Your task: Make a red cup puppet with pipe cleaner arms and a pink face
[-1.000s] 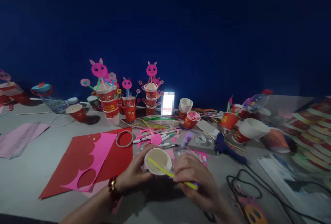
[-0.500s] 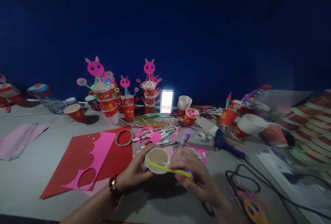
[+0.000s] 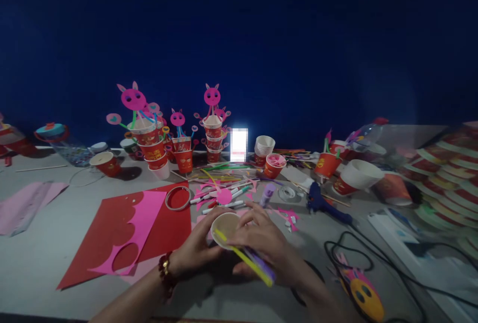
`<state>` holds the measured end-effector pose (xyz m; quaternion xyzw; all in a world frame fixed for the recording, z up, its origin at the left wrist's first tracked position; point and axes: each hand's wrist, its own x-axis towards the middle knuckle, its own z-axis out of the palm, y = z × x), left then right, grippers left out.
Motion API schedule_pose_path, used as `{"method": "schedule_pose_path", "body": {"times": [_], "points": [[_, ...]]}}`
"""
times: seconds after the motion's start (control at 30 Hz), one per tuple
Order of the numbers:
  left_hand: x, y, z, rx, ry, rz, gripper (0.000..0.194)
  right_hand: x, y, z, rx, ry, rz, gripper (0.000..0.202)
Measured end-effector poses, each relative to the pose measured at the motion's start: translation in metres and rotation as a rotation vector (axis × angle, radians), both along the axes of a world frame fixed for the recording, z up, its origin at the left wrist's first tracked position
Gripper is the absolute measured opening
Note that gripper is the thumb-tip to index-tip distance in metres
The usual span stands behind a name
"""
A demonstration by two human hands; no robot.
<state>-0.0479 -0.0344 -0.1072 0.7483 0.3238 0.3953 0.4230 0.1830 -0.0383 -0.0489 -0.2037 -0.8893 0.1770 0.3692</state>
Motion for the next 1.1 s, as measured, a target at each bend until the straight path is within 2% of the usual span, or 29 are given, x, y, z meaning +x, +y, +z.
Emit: {"method": "schedule_pose_path", "body": {"times": [0.1,0.47,0.83,0.93,1.1], "points": [[0.002,0.0,0.002,0.041,0.016,-0.002,0.058,-0.003,0.0,-0.004,-0.01,-0.021,-0.016,0.021],[0.002,0.0,0.003,0.081,0.059,-0.009,0.059,-0.006,0.001,-0.014,-0.109,0.035,-0.042,0.021],[0.005,0.0,0.005,0.114,0.108,-0.051,0.061,-0.008,-0.003,-0.011,-0.095,0.006,-0.064,0.021],[0.007,-0.002,0.004,0.08,0.092,-0.048,0.063,-0.011,-0.005,-0.016,-0.076,0.024,-0.094,0.021],[0.009,-0.005,0.004,-0.027,0.056,0.019,0.074,-0.014,-0.007,-0.02,-0.14,0.053,-0.181,0.015]]}}
